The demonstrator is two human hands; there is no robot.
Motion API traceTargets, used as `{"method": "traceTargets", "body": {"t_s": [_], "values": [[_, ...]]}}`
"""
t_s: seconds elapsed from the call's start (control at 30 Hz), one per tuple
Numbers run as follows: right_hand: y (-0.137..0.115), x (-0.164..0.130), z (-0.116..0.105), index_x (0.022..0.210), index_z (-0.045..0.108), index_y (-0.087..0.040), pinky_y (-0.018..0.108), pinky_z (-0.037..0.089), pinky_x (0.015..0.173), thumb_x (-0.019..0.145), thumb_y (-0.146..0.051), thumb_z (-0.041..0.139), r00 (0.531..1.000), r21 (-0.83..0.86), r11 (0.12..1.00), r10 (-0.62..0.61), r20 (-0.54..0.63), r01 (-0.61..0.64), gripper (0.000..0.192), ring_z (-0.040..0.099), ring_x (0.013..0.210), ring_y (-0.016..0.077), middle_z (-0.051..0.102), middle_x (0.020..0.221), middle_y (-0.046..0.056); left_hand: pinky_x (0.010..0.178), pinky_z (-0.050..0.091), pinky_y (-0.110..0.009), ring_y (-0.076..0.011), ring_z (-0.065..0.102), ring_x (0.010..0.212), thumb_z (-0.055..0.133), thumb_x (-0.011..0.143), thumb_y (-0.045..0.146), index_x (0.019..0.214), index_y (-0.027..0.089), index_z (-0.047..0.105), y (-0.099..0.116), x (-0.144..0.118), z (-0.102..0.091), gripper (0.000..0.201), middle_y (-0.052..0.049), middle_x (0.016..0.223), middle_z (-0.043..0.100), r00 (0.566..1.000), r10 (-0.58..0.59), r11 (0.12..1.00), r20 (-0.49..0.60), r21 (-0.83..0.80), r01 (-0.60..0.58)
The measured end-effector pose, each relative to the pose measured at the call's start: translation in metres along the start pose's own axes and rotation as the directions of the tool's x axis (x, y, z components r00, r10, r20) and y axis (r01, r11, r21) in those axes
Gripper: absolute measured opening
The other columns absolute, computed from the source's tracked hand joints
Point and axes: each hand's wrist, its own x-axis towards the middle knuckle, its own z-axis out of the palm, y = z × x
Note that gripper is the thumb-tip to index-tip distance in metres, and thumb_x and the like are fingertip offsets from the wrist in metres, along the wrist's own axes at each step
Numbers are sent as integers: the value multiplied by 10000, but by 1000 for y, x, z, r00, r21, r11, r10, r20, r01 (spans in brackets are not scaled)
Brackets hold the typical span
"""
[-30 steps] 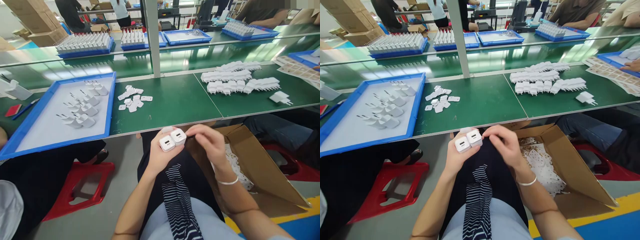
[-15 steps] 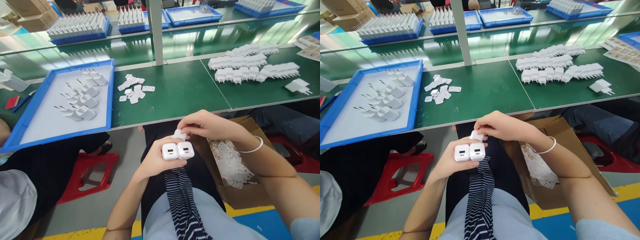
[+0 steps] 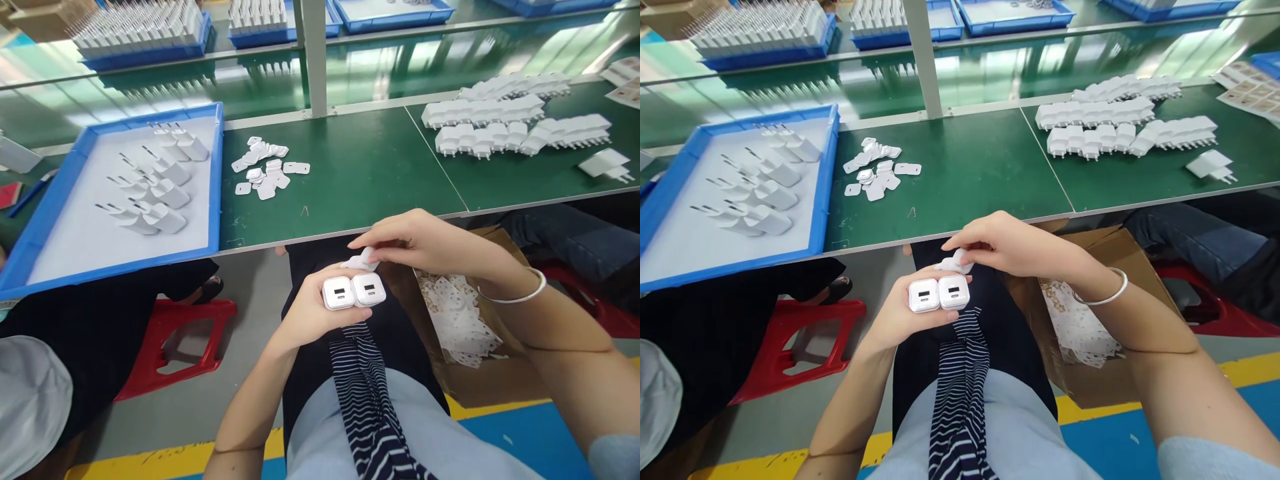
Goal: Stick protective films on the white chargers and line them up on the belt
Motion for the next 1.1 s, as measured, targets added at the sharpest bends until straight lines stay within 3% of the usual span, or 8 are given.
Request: {"method": "traceTargets", "body": {"t_s": [0.13, 0.27, 0.37, 0.47, 0.6, 0.73, 1.1], "values": [[-5, -11, -1, 893, 811, -217, 286, 550, 691, 928, -227, 698, 965, -2, 993, 114, -235, -118, 119, 728, 779, 174, 802, 907, 22, 1091, 537, -382, -254, 705, 1200, 870, 712, 144, 1124, 200, 778, -3, 0, 4, 425, -106, 1265, 748, 986, 141, 985, -92, 113, -130], [-12, -24, 6, 831, 807, -234, 294, 526, 605, 904, -233, 738, 847, -81, 982, 104, -522, -170, 101, 688, 747, 171, 772, 952, 41, 1098, 547, -380, -244, 706, 1209, 845, 737, 135, 1136, 204, 772, -7, -2, 7, 412, -105, 1294, 738, 956, 239, 945, -172, 269, -188], [-19, -34, 19, 869, 801, -244, 262, 510, 559, 896, -184, 754, 778, 17, 984, 149, -610, -175, 81, 661, 672, 137, 775, 857, 16, 1097, 554, -381, -245, 702, 1220, 827, 747, 127, 1149, 195, 764, -10, -3, 10, 412, -110, 1303, 734, 934, 291, 909, -205, 363, -204], [-26, -40, 39, 944, 792, -261, 203, 522, 482, 902, -160, 751, 772, 383, 916, 329, -544, -121, 117, 641, 557, 92, 761, 777, -24, 1097, 559, -377, -237, 702, 1221, 811, 751, 101, 1178, 190, 752, -13, -4, 13, 440, -113, 1329, 721, 913, 343, 882, -220, 409, -232], [-31, -42, 66, 1138, 778, -297, 179, 609, 541, 894, -148, 767, 799, 729, 681, 478, -366, -73, 286, 682, 558, 87, 761, 726, -44, 1088, 570, -368, -229, 700, 1224, 797, 761, 76, 1205, 187, 736, -13, -4, 15, 463, -118, 1358, 705, 883, 408, 850, -234, 450, -273], [-32, -41, 80, 1088, 811, -296, 153, 615, 550, 880, -121, 775, 775, 819, 573, 530, -345, -27, 274, 696, 569, 82, 770, 706, -35, 1086, 574, -392, -239, 692, 1239, 785, 770, 65, 1228, 200, 720, -11, -6, 15, 483, -113, 1376, 695, 877, 427, 830, -218, 480, -285], [-36, -45, 81, 1043, 835, -272, 163, 585, 463, 834, -164, 831, 766, 863, 504, 573, -292, -47, 236, 654, 478, 87, 759, 648, -12, 1085, 573, -389, -242, 682, 1256, 762, 787, 68, 1261, 205, 696, -8, -8, 15, 498, -111, 1407, 673, 883, 437, 809, -170, 503, -304]]}}
